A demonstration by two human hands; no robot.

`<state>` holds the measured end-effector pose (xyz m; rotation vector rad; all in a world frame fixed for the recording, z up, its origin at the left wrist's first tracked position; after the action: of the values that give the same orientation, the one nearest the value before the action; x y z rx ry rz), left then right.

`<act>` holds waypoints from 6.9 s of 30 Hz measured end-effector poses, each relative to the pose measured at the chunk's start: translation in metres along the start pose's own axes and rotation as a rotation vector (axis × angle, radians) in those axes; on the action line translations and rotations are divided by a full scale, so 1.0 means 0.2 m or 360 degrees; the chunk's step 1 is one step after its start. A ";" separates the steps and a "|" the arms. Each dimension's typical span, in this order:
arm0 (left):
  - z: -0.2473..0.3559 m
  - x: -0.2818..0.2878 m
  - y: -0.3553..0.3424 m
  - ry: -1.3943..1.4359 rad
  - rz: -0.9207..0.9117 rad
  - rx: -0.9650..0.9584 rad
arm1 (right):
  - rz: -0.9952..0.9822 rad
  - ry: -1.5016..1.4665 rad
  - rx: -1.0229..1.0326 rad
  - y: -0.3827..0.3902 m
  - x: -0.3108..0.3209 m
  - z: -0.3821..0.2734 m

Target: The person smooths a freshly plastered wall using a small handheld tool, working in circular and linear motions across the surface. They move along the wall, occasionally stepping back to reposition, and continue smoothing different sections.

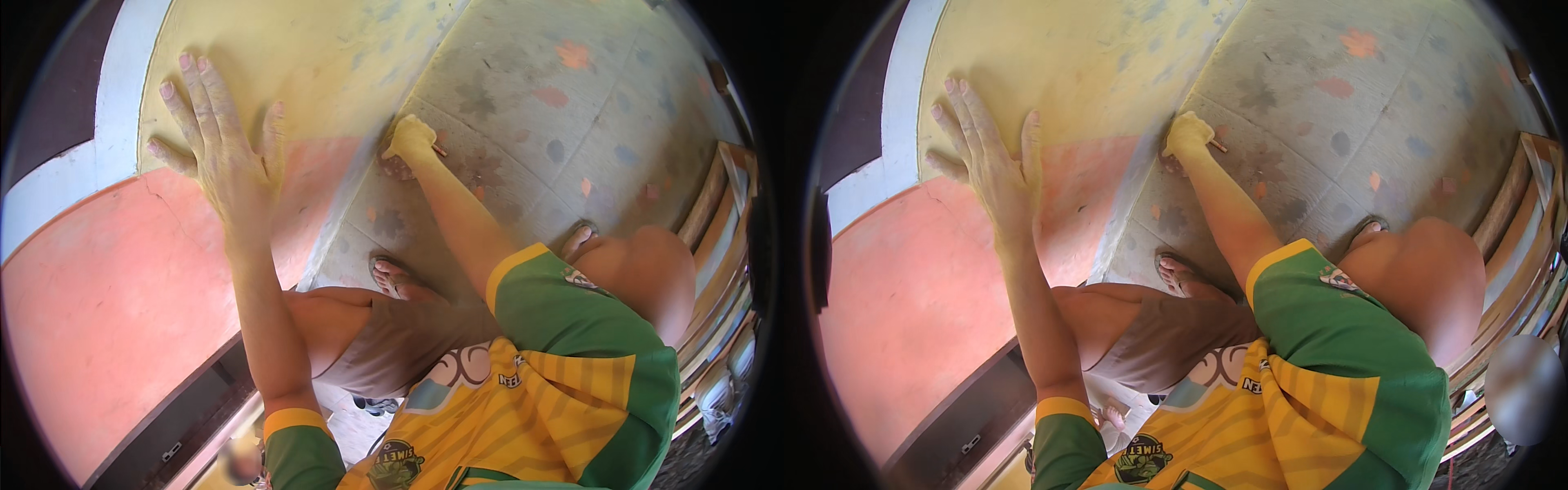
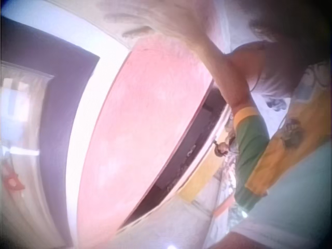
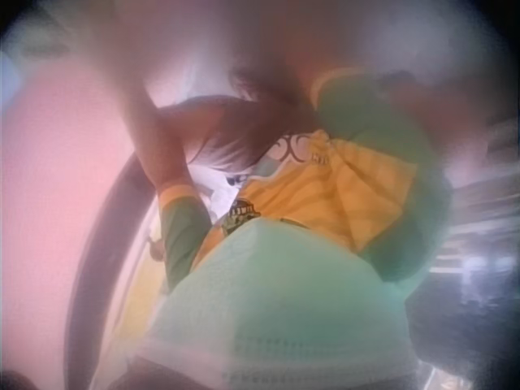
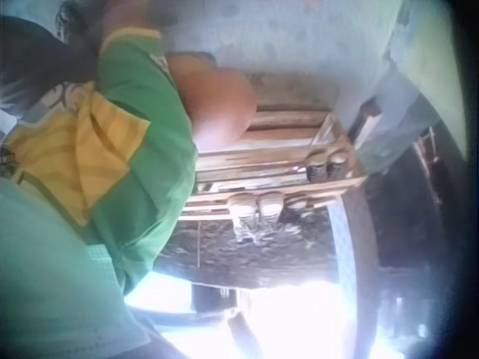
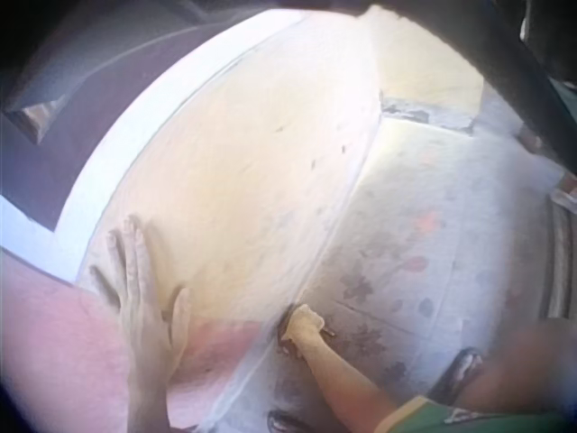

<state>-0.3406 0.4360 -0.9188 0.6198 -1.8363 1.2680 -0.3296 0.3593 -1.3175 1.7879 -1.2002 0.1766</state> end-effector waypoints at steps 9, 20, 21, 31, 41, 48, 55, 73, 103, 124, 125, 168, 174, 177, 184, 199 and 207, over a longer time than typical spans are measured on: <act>0.03 0.03 -0.01 0.0106 -0.0077 -0.0022 | -0.0370 -0.1254 0.0062 -0.13 -0.17 0.11; 0.07 0.07 -0.02 0.0163 -0.0178 -0.0055 | 0.0993 -0.2306 0.0154 -0.08 0.08 -0.02; 0.07 0.08 -0.01 0.0163 -0.0195 -0.0057 | 0.0805 -0.2466 0.0204 -0.07 0.04 -0.11; 0.04 0.05 0.01 0.0148 -0.0283 -0.0045 | 0.1272 -0.2064 0.0222 -0.14 0.01 -0.26; 0.01 0.11 0.00 0.0376 -0.0224 -0.0032 | 0.1574 -0.1647 0.1167 0.64 0.19 -0.87; 0.03 0.17 -0.02 0.0507 -0.0144 -0.0142 | 0.1726 -0.2058 0.0914 0.17 0.75 -0.42; -0.02 0.14 0.02 0.0650 -0.0057 -0.0136 | 0.1519 -0.1920 0.1446 0.57 0.31 -0.80; 0.08 0.18 -0.06 0.0704 -0.0019 -0.0096 | 0.1749 -0.1227 0.1597 0.72 0.21 -0.89; -0.09 0.35 0.10 0.0621 0.0054 -0.0095 | 0.2165 -0.1555 0.1072 0.20 1.62 -0.49; -0.11 0.39 0.10 0.0582 0.0102 -0.0151 | 0.2102 -0.1225 0.1179 0.50 1.56 -0.73; -0.09 0.37 0.09 0.0597 0.0106 -0.0158 | 0.2129 -0.1364 0.1109 0.34 1.63 -0.60; 0.02 0.25 -0.08 0.0585 0.0250 -0.0180 | 0.2012 -0.1444 0.1156 0.27 1.44 -0.50; 0.08 0.26 -0.11 0.0662 0.0350 -0.0115 | 0.1785 -0.0807 0.1845 0.95 0.49 -1.15; 0.01 0.28 -0.07 0.0497 0.0251 -0.0183 | 0.1871 -0.0634 0.1967 0.92 0.67 -1.14; -0.12 0.34 -0.01 0.0590 0.0375 -0.0044 | 0.2490 -0.0947 0.1309 0.67 1.72 -0.85; -0.11 0.38 0.00 0.0610 0.0475 -0.0131 | 0.2256 -0.0951 0.1443 0.59 1.74 -0.95; -0.07 0.30 -0.03 0.0845 0.0409 -0.0047 | 0.2102 -0.0788 0.2110 1.05 0.60 -1.24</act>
<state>-0.3639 0.4489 -0.8635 0.0133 -1.5103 1.4043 -0.3446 0.4542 -0.9852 1.6324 -2.9059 1.6673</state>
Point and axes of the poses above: each hand's wrist, its own y-axis away from the middle knuckle, its own x-axis out of the back of the hand, z = x × y, the point moved 8 cm from there along -y, towards the middle knuckle, and after that the axes turned 9 degrees about x, right-handed, at the moved point
